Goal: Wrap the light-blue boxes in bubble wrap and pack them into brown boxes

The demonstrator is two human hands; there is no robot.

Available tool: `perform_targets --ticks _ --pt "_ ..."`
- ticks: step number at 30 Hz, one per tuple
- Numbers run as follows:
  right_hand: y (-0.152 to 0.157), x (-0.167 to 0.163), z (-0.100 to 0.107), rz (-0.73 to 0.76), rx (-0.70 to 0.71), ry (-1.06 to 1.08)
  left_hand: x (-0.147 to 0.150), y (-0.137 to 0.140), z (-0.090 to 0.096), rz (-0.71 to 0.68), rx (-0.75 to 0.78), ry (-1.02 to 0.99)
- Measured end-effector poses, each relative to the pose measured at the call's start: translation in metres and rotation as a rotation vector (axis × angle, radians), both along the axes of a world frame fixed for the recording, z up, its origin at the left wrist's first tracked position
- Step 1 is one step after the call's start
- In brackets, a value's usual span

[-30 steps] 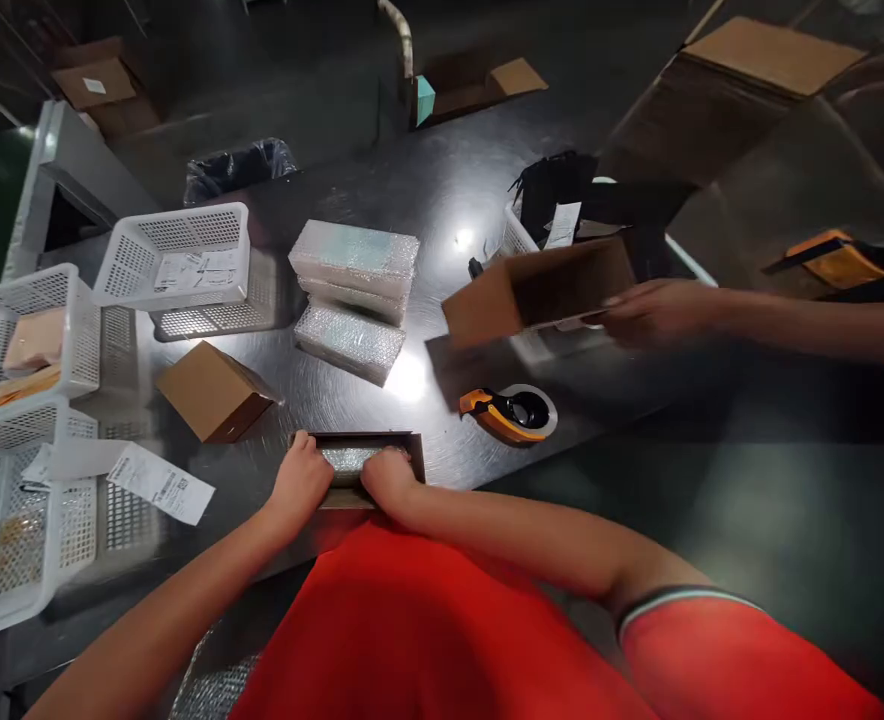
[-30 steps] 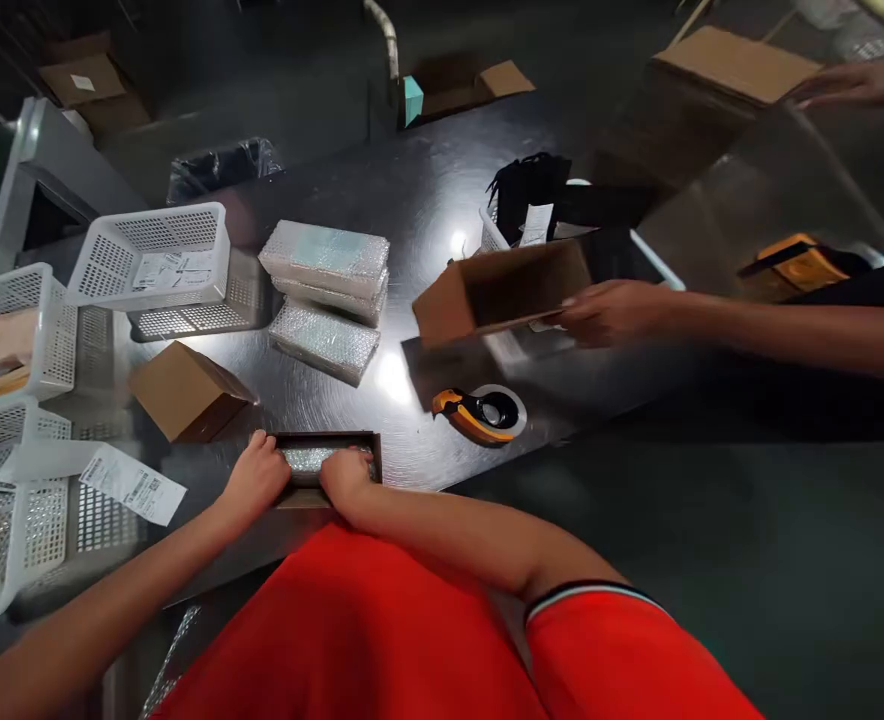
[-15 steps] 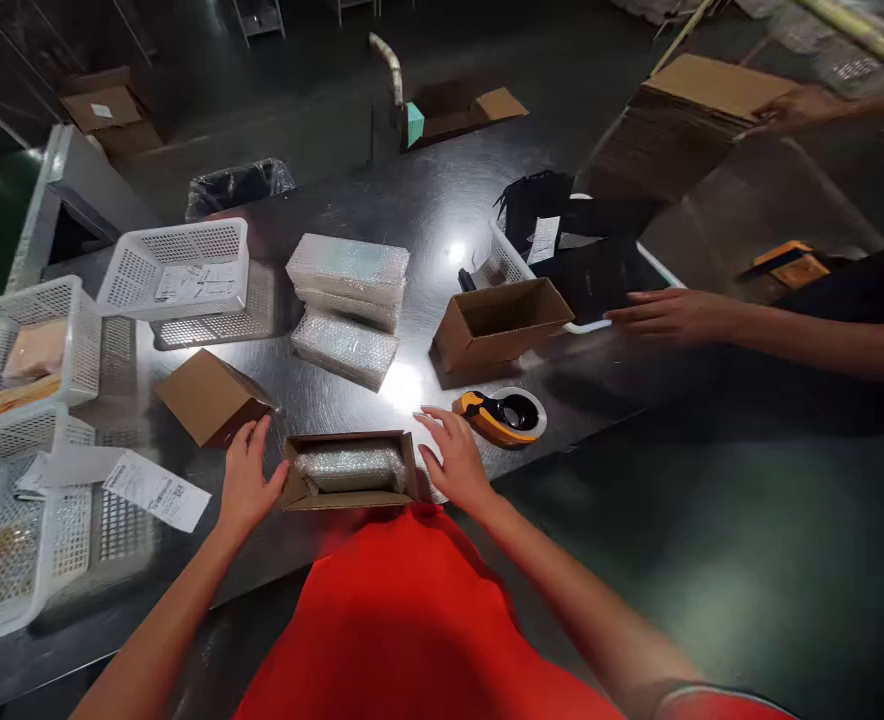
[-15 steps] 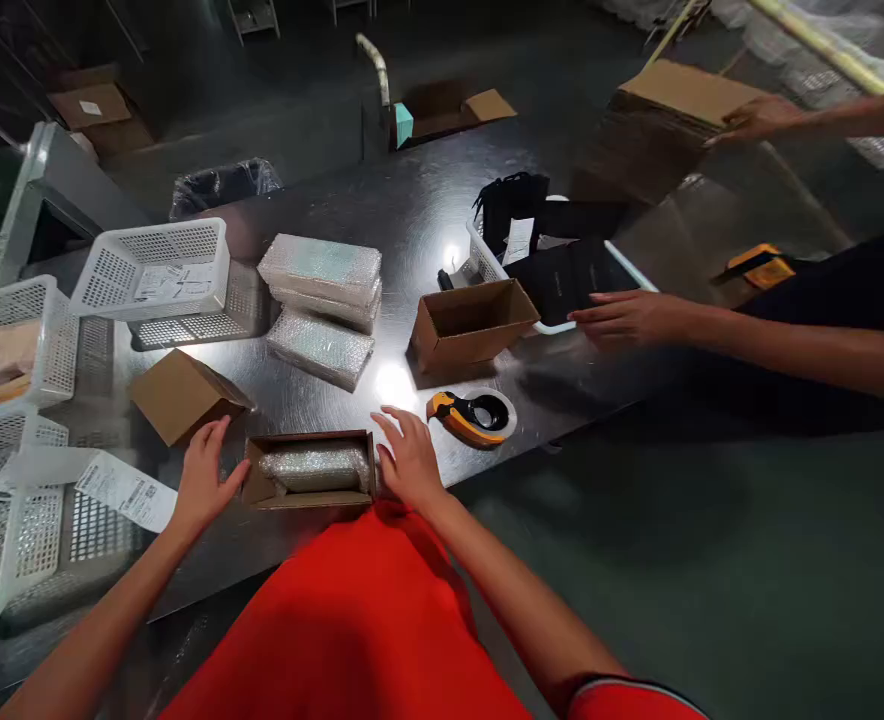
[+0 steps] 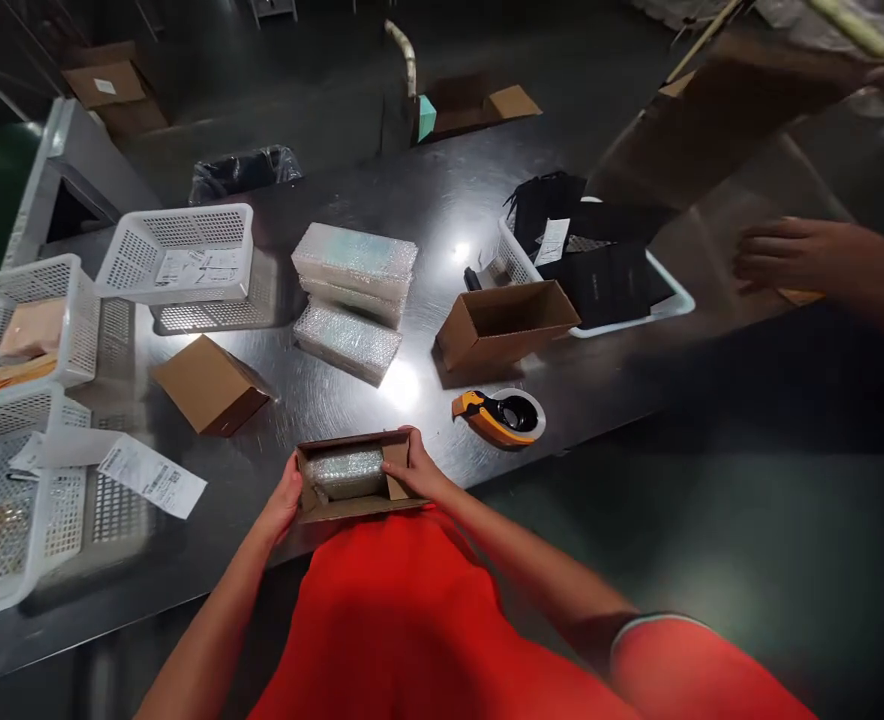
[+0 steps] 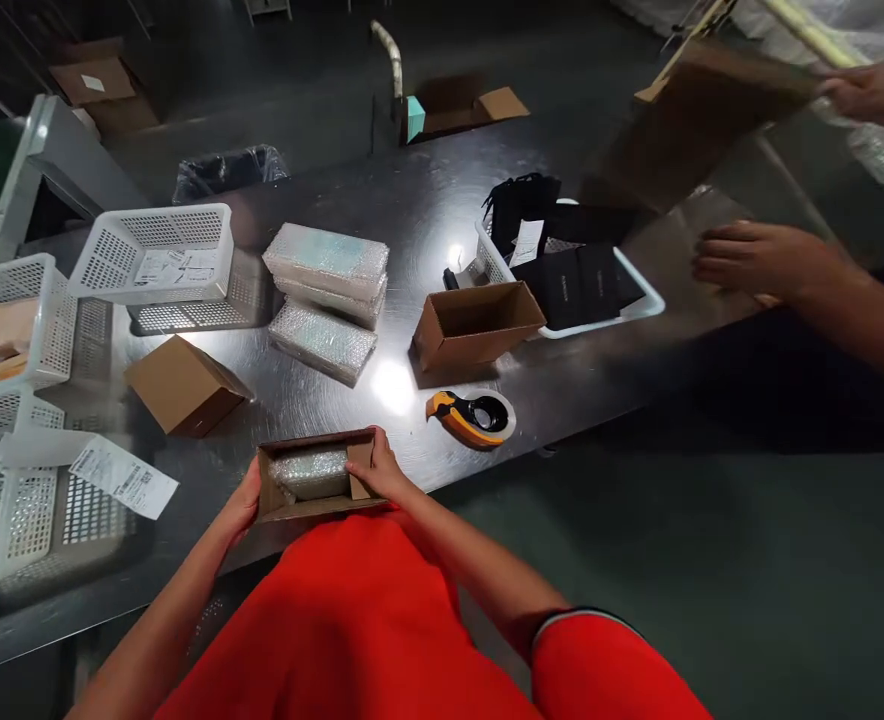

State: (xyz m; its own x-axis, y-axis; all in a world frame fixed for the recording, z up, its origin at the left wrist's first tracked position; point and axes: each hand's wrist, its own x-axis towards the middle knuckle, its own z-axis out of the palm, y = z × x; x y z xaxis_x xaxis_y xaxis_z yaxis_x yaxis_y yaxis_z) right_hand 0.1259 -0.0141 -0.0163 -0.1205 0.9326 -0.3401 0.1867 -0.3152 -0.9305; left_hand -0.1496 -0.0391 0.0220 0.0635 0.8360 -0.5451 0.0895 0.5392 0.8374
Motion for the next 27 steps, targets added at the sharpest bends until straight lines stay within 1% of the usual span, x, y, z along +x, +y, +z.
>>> perform_targets --ticks 2,5,8,11,12,13,14,15,16,17,18,19,20,21,22,24,25,27 --pt "0.0 0.002 -0.003 0.024 0.006 -0.039 0.008 0.008 -0.012 -0.043 0.096 0.167" --pt "0.0 0.007 -0.003 0.077 0.043 -0.059 0.017 0.015 -0.018 -0.068 0.17 0.339" --pt "0.0 0.011 -0.001 0.131 0.19 -0.06 0.02 0.011 -0.017 -0.067 0.184 0.44" --pt "-0.001 0.011 0.001 0.153 0.349 -0.016 0.015 -0.002 -0.014 -0.064 0.194 0.502" --pt "-0.001 0.01 0.002 0.144 0.372 0.006 0.012 -0.006 -0.013 -0.049 0.235 0.534" --pt "-0.001 0.01 0.003 0.136 0.378 0.023 0.009 -0.008 -0.01 -0.05 0.307 0.584" --pt "-0.001 0.01 0.005 0.144 0.371 0.032 0.005 -0.009 -0.007 -0.085 0.403 0.647" --pt "0.0 0.011 0.007 0.168 0.355 0.032 0.001 -0.008 -0.002 -0.166 0.503 0.707" --pt "0.001 0.013 0.01 0.206 0.335 0.023 -0.001 -0.007 0.003 -0.299 0.588 0.751" --pt "0.002 0.016 0.012 0.249 0.312 0.009 -0.003 -0.004 0.01 -0.471 0.639 0.771" --pt "0.002 0.02 0.015 0.287 0.286 -0.004 -0.003 -0.002 0.017 -0.644 0.656 0.779" --pt "0.002 0.023 0.017 0.307 0.255 -0.004 -0.001 0.0 0.024 -0.784 0.645 0.796" --pt "0.002 0.026 0.019 0.304 0.215 0.011 0.002 0.001 0.031 -0.88 0.619 0.834" --pt "0.001 0.027 0.019 0.277 0.165 0.041 0.007 0.002 0.037 -0.931 0.589 0.894" --pt "0.0 0.028 0.02 0.236 0.105 0.082 0.013 0.003 0.041 -0.946 0.565 0.966" --pt "-0.004 0.024 0.019 0.137 -0.017 0.172 0.026 0.005 0.046 -0.928 0.542 1.095" --pt "-0.006 0.02 0.019 0.097 -0.061 0.201 0.032 0.006 0.046 -0.915 0.542 1.141" --pt "-0.01 0.012 0.018 0.038 -0.085 0.209 0.04 0.008 0.041 -0.887 0.565 1.209"
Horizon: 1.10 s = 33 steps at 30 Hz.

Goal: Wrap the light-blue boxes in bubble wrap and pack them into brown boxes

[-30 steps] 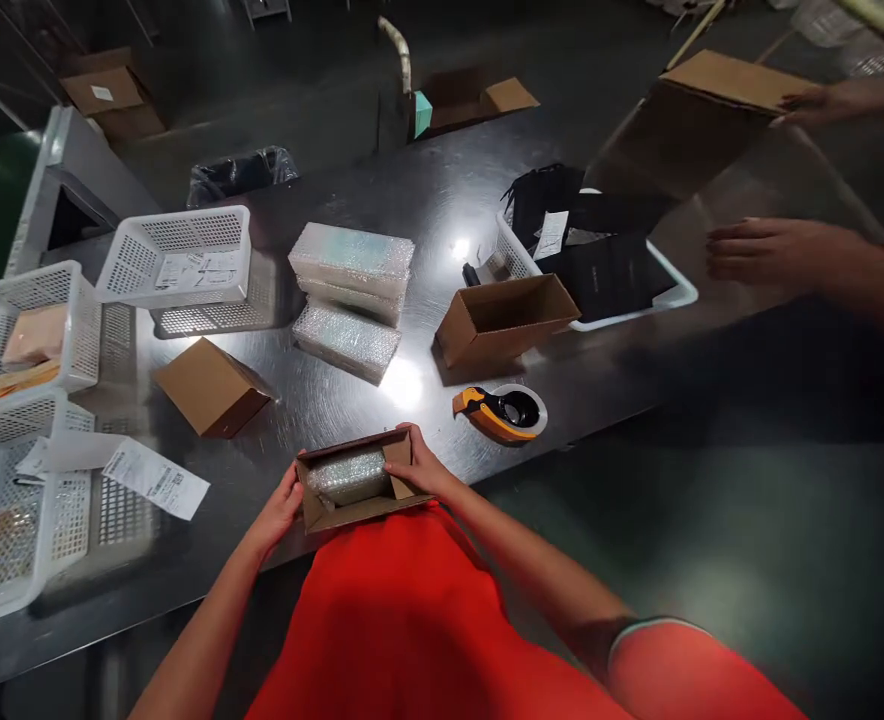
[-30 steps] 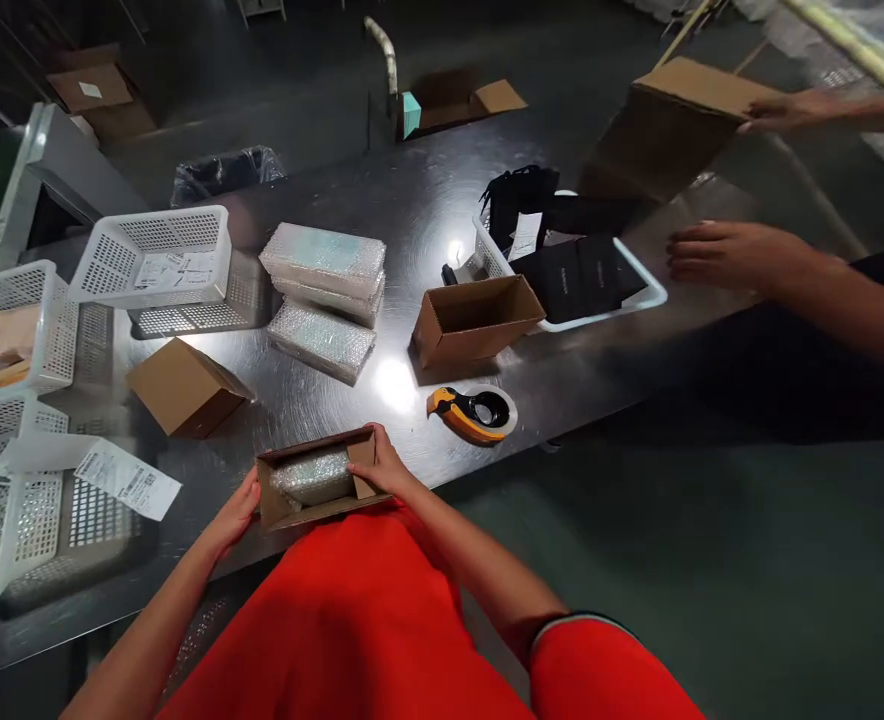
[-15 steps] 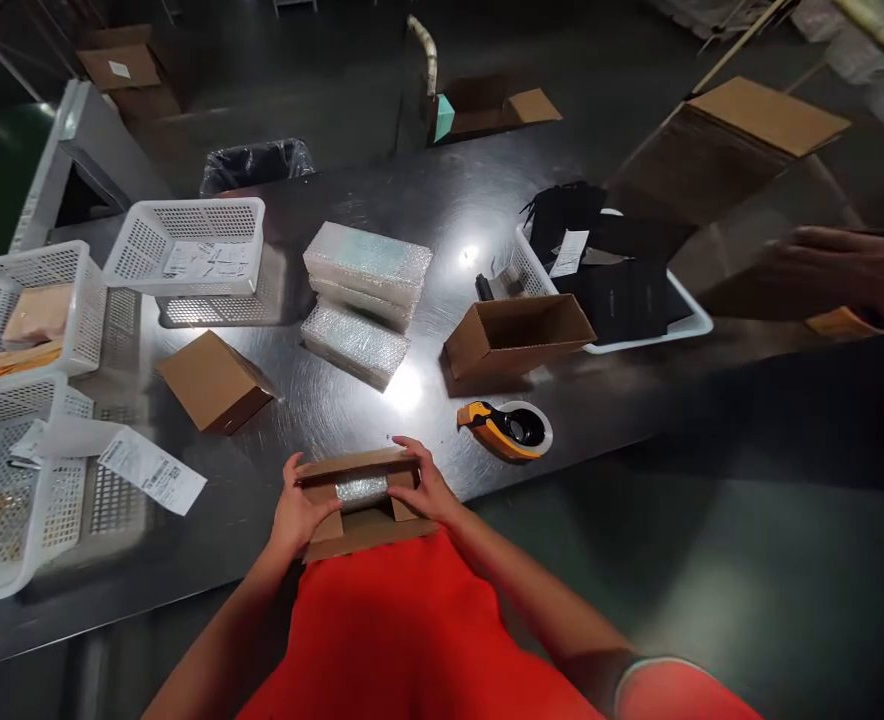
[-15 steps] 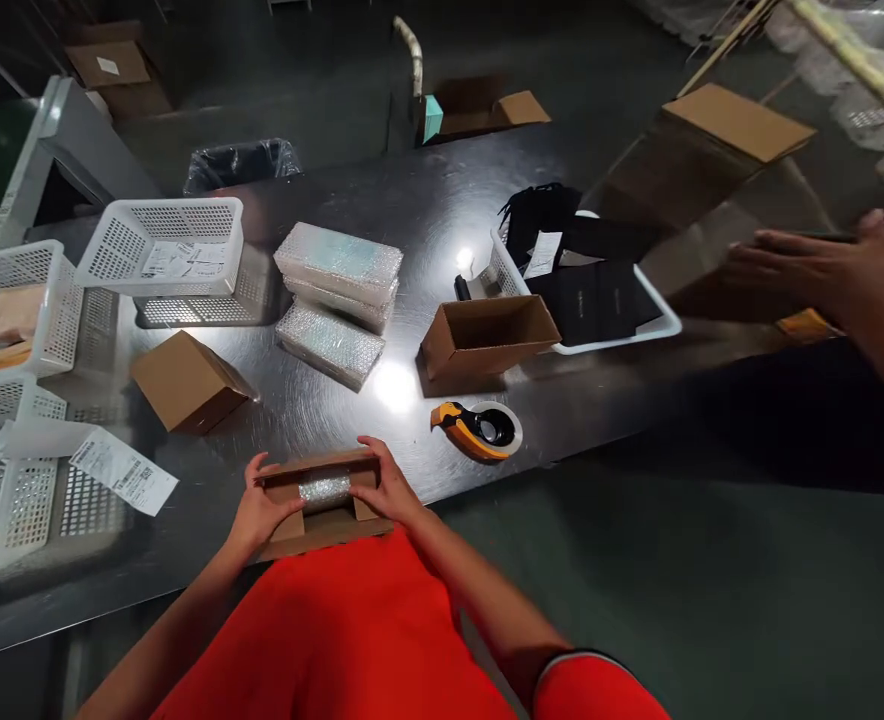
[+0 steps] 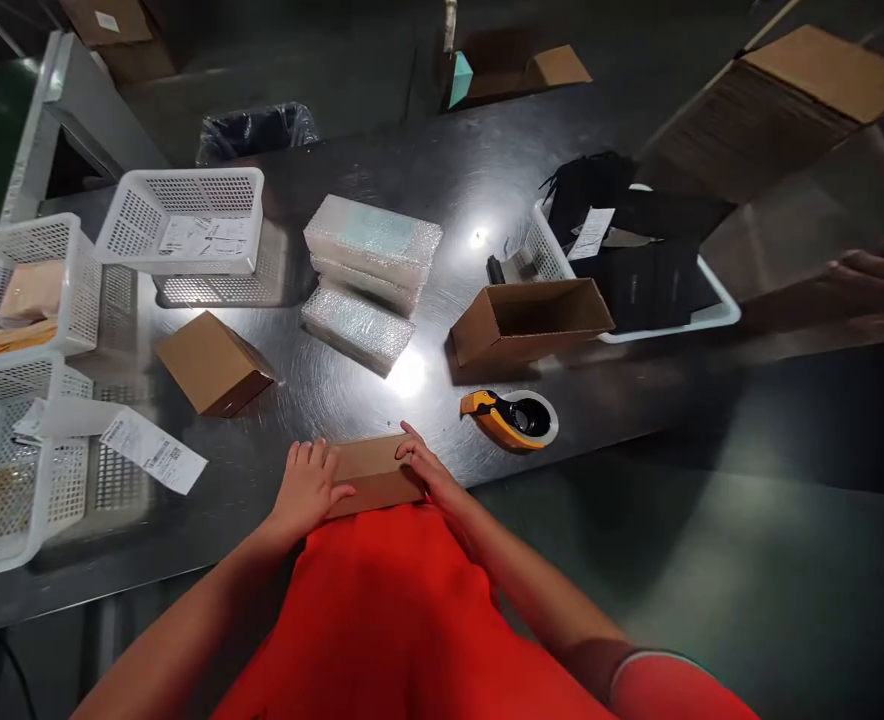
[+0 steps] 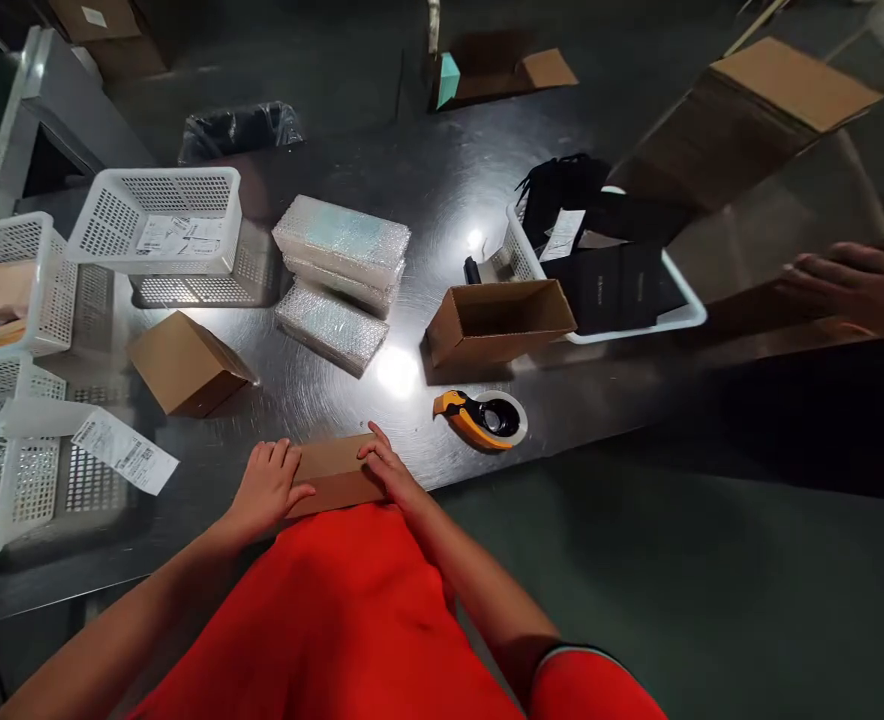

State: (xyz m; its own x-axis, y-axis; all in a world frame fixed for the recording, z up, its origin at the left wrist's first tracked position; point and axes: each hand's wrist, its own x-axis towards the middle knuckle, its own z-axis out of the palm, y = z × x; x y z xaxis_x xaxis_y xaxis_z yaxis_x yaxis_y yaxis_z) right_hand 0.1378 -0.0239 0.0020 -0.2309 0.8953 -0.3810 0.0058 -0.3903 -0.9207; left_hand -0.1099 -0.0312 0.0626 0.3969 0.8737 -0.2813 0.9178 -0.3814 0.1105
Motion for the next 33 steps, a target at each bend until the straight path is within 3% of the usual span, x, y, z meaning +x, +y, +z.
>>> perform_targets --ticks 6,9,14,19,23,26,29,31,33 --pt "-0.014 -0.022 0.002 -0.163 0.026 0.009 -0.008 -0.014 -0.022 -0.025 0.179 -0.035" --pt "-0.018 -0.029 0.003 -0.168 -0.06 0.102 -0.02 -0.022 -0.021 -0.101 0.169 -0.123" --pt "-0.014 -0.038 0.003 -0.141 -0.138 0.181 -0.028 -0.03 -0.019 -0.056 0.119 -0.077" --pt "-0.012 -0.048 -0.001 -0.286 -0.17 0.158 -0.034 -0.035 -0.036 -0.09 0.105 -0.116" --pt "-0.009 -0.043 -0.009 -0.21 -0.107 0.094 -0.044 -0.037 -0.048 -0.111 0.145 -0.216" --pt "-0.005 0.004 -0.017 -0.213 0.038 -0.217 -0.046 -0.039 -0.049 -0.121 0.18 -0.227" --pt "-0.005 0.089 -0.027 -0.357 0.235 -0.818 -0.043 -0.039 -0.045 -0.105 0.174 -0.203" --pt "-0.004 0.145 -0.035 -0.317 0.257 -1.133 -0.042 -0.039 -0.041 -0.107 0.156 -0.201" --pt "0.0 0.183 -0.04 -0.174 0.3 -1.208 -0.041 -0.038 -0.038 -0.116 0.138 -0.211"
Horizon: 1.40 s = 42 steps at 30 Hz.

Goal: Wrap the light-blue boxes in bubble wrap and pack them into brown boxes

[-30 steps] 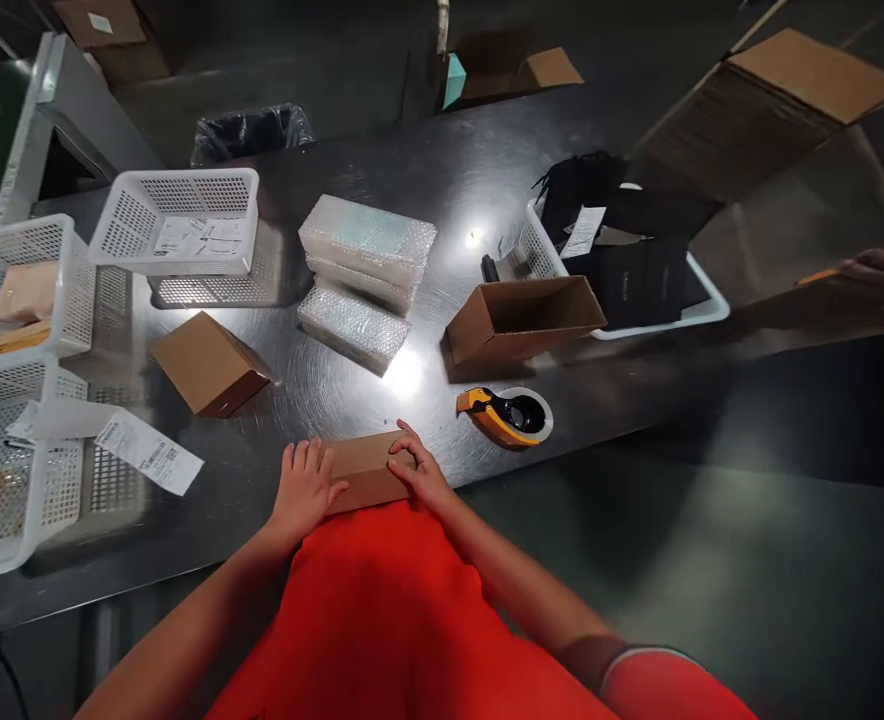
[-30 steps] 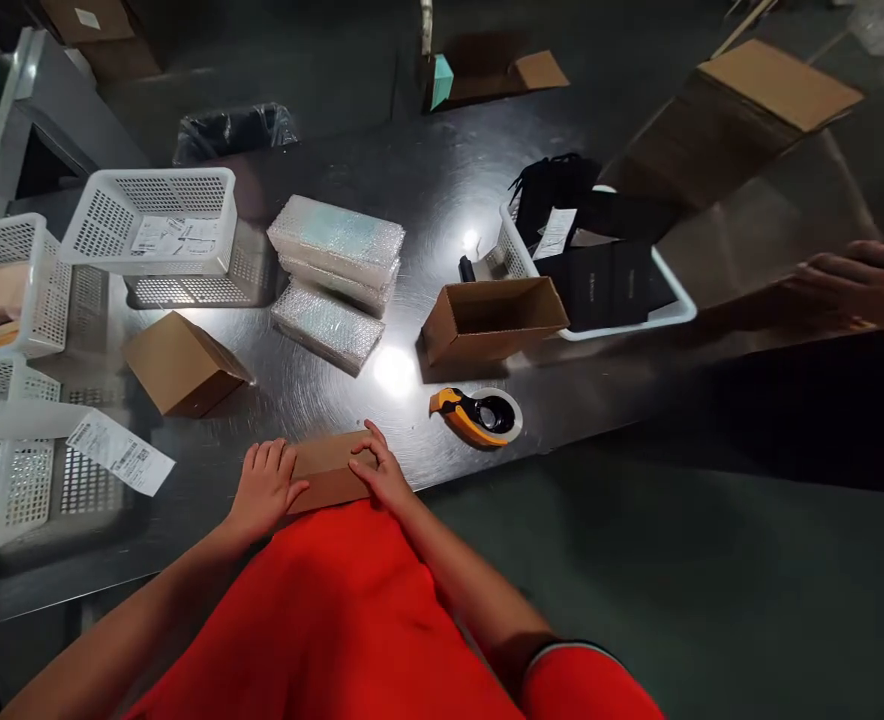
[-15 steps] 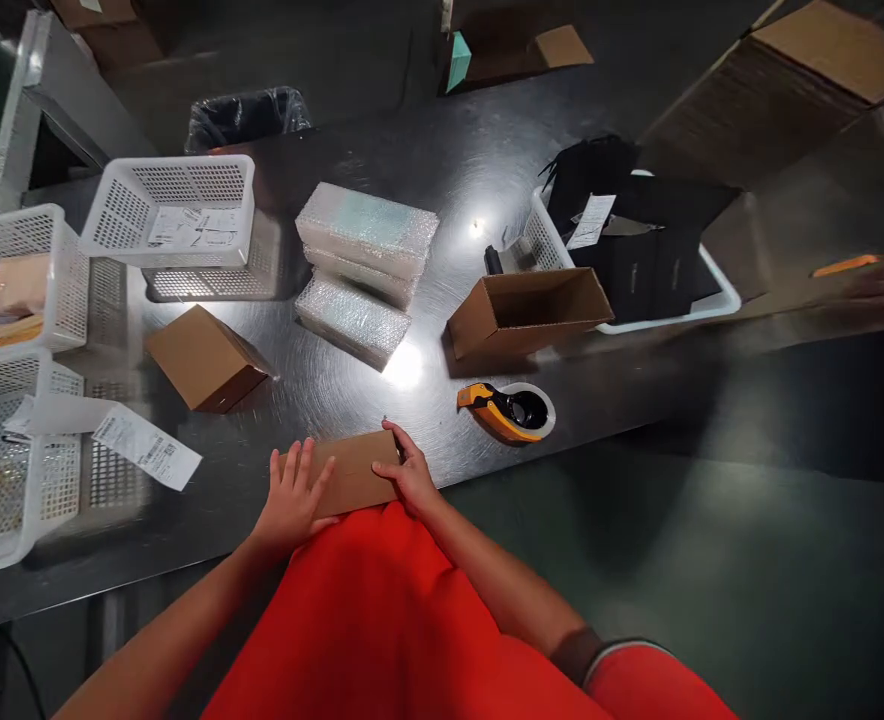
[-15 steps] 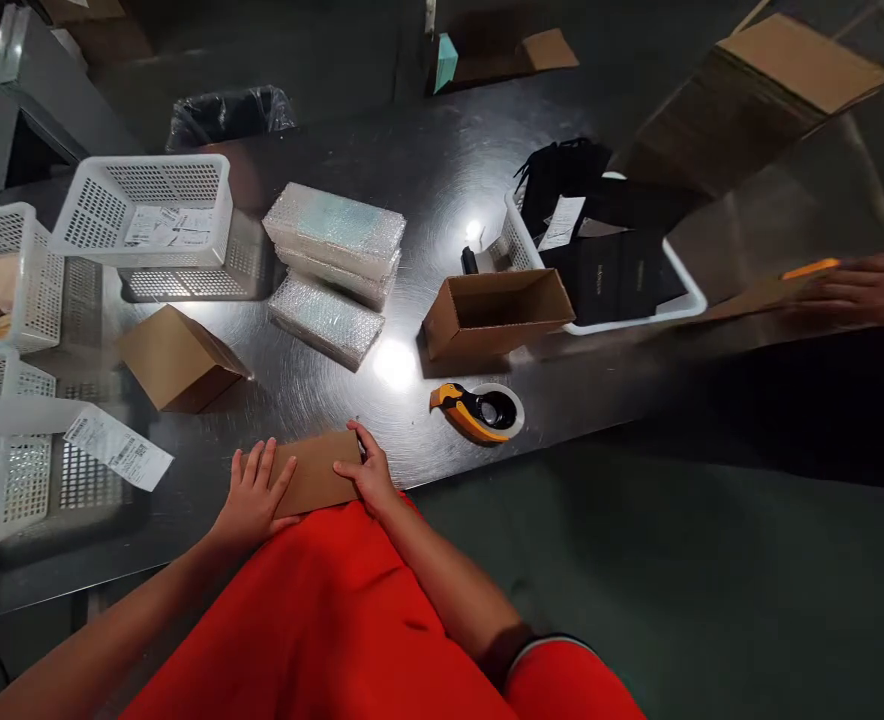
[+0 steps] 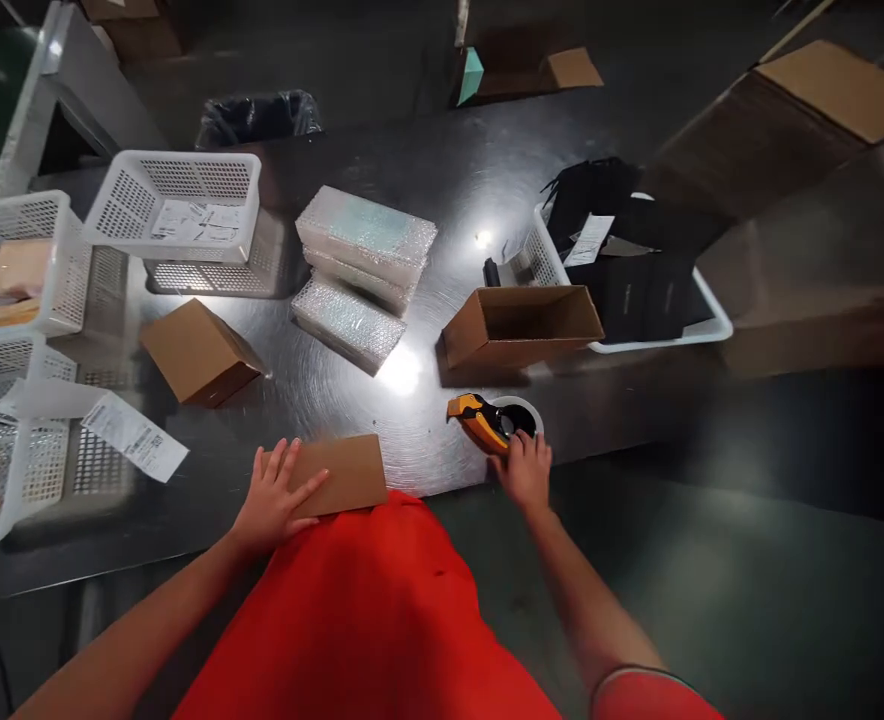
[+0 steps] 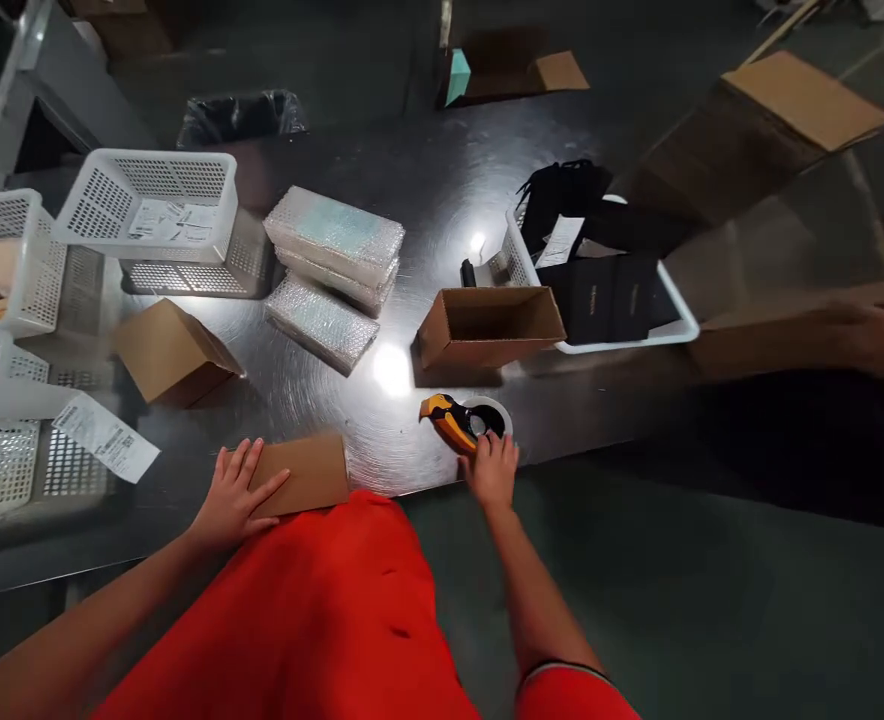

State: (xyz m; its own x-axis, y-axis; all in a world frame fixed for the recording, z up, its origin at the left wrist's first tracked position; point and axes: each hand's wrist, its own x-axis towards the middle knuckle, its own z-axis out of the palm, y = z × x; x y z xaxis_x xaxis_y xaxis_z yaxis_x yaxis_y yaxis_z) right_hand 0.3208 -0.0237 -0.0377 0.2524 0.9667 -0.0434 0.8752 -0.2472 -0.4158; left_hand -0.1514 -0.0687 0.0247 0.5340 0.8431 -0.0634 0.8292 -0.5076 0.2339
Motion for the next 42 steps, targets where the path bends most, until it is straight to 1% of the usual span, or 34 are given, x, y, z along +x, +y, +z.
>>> perform_targets --ticks 2,3,5,7,9,10,12,14,16,17,19,20,21,22,23,25,26,27,28,31,32,33,36,38,40,42 --pt "0.004 0.016 0.008 0.12 -0.022 0.043 -0.001 0.001 0.001 0.002 -0.015 -0.012" --pt "0.004 0.016 0.018 0.155 -0.03 0.101 -0.001 0.001 0.001 0.004 -0.021 -0.021" --pt "0.001 0.002 0.049 0.178 -0.081 0.289 -0.001 0.0 0.001 0.008 -0.027 -0.042" --pt "-0.008 -0.028 0.085 0.178 -0.175 0.556 -0.001 0.0 -0.001 0.008 -0.031 -0.061" --pt "-0.014 -0.071 0.116 0.166 -0.248 0.835 0.001 -0.001 -0.002 0.015 -0.041 -0.089" --pt "-0.014 -0.096 0.127 0.171 -0.253 0.955 0.001 -0.001 -0.003 0.03 -0.05 -0.114" --pt "-0.009 -0.147 0.138 0.24 -0.263 1.11 0.001 -0.001 -0.004 0.065 -0.065 -0.202" --pt "0.003 -0.187 0.138 0.335 -0.305 1.138 0.001 -0.001 -0.004 0.097 -0.072 -0.298" --pt "0.014 -0.208 0.132 0.42 -0.335 1.068 0.001 -0.001 -0.002 0.108 -0.083 -0.358" --pt "0.019 -0.211 0.129 0.457 -0.339 1.02 0.002 0.0 -0.001 0.098 -0.098 -0.365" --pt "0.024 -0.206 0.125 0.508 -0.335 0.944 0.005 0.0 0.0 0.091 -0.143 -0.348" --pt "0.025 -0.201 0.124 0.529 -0.335 0.922 0.006 -0.001 0.0 0.131 -0.159 -0.333" --pt "0.026 -0.196 0.123 0.544 -0.335 0.906 0.009 -0.002 0.0 0.215 -0.165 -0.321" --pt "0.026 -0.192 0.123 0.554 -0.333 0.894 0.011 -0.004 0.002 0.351 -0.159 -0.323" --pt "0.025 -0.189 0.123 0.562 -0.328 0.884 0.013 -0.006 0.004 0.525 -0.133 -0.346" --pt "0.024 -0.188 0.124 0.58 -0.316 0.867 0.017 -0.01 0.014 0.857 -0.069 -0.452" --pt "0.024 -0.188 0.124 0.588 -0.313 0.861 0.018 -0.011 0.022 0.973 -0.066 -0.544" --pt "0.024 -0.189 0.124 0.592 -0.315 0.856 0.02 -0.011 0.031 1.056 -0.129 -0.672" --pt "0.024 -0.191 0.124 0.592 -0.321 0.852 0.022 -0.011 0.04 1.103 -0.248 -0.82" --pt "0.025 -0.193 0.125 0.576 -0.343 0.832 0.03 -0.005 0.064 1.097 -0.708 -1.228" --pt "0.025 -0.194 0.126 0.574 -0.347 0.823 0.032 -0.002 0.068 1.103 -0.813 -1.329" --pt "0.025 -0.194 0.127 0.576 -0.348 0.814 0.035 0.0 0.07 1.129 -0.871 -1.409" --pt "0.026 -0.197 0.134 0.593 -0.357 0.78 0.039 0.005 0.067 1.271 -0.971 -1.601" --pt "0.027 -0.201 0.141 0.603 -0.378 0.755 0.038 0.005 0.061 1.347 -0.979 -1.638" --pt "0.029 -0.205 0.15 0.615 -0.422 0.729 0.032 0.003 0.056 1.388 -0.929 -1.62" --pt "0.031 -0.21 0.159 0.631 -0.477 0.698 0.017 0.001 0.049 1.415 -0.815 -1.529"
